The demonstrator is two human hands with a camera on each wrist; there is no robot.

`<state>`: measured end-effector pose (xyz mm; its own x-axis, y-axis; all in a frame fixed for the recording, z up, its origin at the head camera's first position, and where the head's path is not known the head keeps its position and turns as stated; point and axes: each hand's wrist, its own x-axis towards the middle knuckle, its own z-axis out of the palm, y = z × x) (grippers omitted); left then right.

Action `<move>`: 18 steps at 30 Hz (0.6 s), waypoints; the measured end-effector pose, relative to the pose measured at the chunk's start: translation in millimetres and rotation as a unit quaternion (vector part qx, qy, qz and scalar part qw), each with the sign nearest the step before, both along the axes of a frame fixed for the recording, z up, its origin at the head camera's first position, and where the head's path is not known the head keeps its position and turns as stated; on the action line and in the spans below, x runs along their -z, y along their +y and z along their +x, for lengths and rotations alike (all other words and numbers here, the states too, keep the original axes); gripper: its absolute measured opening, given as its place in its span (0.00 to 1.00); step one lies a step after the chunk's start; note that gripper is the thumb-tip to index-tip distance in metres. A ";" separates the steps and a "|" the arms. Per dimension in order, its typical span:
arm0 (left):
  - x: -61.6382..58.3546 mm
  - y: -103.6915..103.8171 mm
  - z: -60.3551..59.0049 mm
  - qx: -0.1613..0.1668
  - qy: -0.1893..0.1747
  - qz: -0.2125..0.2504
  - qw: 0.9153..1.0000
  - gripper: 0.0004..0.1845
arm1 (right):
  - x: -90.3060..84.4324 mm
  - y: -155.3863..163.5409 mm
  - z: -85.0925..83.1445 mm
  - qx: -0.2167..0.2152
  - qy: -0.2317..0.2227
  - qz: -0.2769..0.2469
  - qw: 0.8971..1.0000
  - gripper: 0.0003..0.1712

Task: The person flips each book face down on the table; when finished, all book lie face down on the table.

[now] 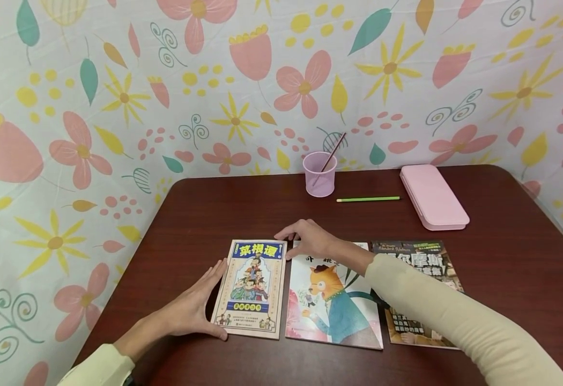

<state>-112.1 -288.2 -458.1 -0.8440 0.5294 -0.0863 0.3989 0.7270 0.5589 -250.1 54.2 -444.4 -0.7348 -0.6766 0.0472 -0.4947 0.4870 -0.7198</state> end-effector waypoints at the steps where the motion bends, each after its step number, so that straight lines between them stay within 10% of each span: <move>1: -0.2 0.1 0.0 0.001 -0.001 0.001 1.000 0.83 | 0.4 0.0 -0.3 0.000 0.001 -0.001 1.000 0.29; 18: 1.3 0.1 -2.8 -0.061 -0.072 0.164 0.982 0.65 | 2.4 -2.6 -2.3 0.008 0.000 -0.015 1.000 0.28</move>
